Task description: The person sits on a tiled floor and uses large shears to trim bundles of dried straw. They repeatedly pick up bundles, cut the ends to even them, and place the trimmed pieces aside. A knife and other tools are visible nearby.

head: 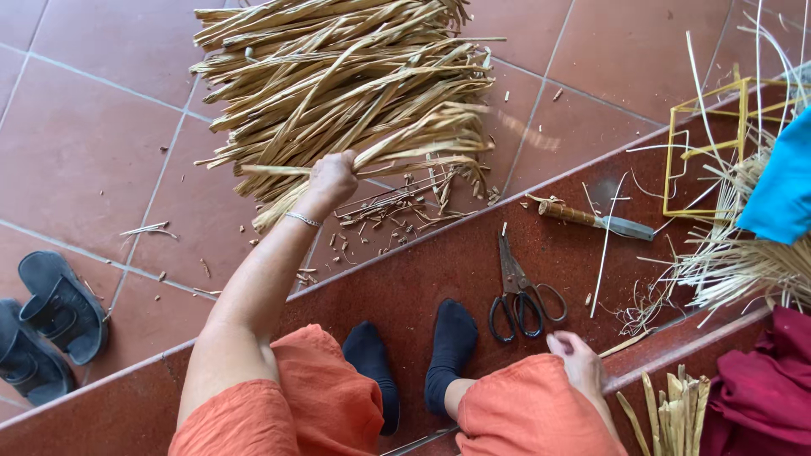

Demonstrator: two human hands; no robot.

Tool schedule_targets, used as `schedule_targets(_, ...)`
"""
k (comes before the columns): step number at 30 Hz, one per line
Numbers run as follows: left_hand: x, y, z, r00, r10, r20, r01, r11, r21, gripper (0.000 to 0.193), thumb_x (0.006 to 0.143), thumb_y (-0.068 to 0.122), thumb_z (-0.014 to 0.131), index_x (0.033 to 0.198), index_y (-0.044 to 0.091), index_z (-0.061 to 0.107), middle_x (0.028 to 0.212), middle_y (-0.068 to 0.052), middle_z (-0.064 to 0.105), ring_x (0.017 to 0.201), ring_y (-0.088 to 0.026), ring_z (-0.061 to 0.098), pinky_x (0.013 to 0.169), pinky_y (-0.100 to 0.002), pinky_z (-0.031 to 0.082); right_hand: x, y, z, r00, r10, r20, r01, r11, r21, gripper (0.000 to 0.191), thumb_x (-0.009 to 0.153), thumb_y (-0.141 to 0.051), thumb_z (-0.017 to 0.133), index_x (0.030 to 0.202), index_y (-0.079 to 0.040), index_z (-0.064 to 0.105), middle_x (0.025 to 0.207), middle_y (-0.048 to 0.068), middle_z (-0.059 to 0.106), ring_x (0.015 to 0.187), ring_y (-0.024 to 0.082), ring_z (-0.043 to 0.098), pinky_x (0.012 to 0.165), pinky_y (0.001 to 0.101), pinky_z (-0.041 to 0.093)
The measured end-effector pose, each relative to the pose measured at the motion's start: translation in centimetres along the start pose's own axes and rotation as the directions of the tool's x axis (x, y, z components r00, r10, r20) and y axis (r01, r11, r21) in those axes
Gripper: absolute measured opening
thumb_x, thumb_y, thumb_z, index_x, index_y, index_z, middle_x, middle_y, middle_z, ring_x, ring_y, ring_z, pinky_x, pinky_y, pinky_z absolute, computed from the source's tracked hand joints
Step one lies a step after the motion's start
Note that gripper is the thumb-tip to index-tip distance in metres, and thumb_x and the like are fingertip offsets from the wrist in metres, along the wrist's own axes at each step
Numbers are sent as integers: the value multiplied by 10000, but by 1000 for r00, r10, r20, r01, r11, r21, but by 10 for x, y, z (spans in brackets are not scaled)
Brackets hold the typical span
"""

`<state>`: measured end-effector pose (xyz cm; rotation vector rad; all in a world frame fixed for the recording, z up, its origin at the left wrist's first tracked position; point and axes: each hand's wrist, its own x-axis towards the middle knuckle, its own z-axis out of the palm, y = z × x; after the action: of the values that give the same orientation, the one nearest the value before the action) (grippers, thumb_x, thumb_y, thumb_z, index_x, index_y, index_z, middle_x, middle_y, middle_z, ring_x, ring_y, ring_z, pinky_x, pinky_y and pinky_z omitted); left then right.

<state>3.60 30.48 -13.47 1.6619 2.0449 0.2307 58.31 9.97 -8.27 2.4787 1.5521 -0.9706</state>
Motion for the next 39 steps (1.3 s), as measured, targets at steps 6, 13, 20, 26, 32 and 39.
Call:
schedule_targets(6,-9,3,-39,993,-82,86,102,961,-258,293,785,290,815,1008,137,704,979,-182,729,962,-372,699,852,-475,554,53,-50,63,940,-291,-177,292,956,-24,602,746,-303,867,1287,-142,659,1190,145,622,1050,323,652,911,424,547)
schedule_targets(13,-20,10,-4,965,204,-166,-200,979,43,338,813,40,681,1141,124,673,1052,-217,657,856,-434,684,748,-528,560,47,-59,69,894,-356,-271,318,932,-174,656,701,-319,897,1265,-165,601,1267,159,548,1238,390,539,1022,497,483)
schedule_targets(20,-7,14,31,999,39,-18,-32,950,311,138,926,85,642,1054,79,693,1099,-173,658,979,-337,714,812,-489,549,34,-49,87,964,-244,-109,219,954,-203,594,737,-272,892,1246,-129,622,1151,118,567,1076,310,556,877,440,481)
schedule_targets(26,-13,14,33,984,159,-86,-116,921,373,94,770,102,692,845,112,748,1056,-156,669,1005,-340,680,798,-477,531,19,-30,94,979,-200,-34,193,968,-158,558,766,-232,881,1249,-102,634,1045,77,577,941,239,542,765,379,453)
schedule_targets(32,-13,44,-14,972,-20,232,56,987,-149,113,935,114,640,1037,69,655,826,-125,689,782,-290,677,733,-465,547,-4,-14,95,984,-175,40,174,984,29,522,795,-192,869,1253,-74,646,939,36,587,807,167,528,653,319,426)
schedule_targets(39,-47,102,-109,990,129,61,10,367,-930,107,1028,126,612,1043,29,570,702,-29,607,570,-147,598,521,-315,555,35,-41,27,990,-134,-43,129,738,662,481,829,-145,855,1258,-42,661,816,-11,598,650,84,512,522,248,393)
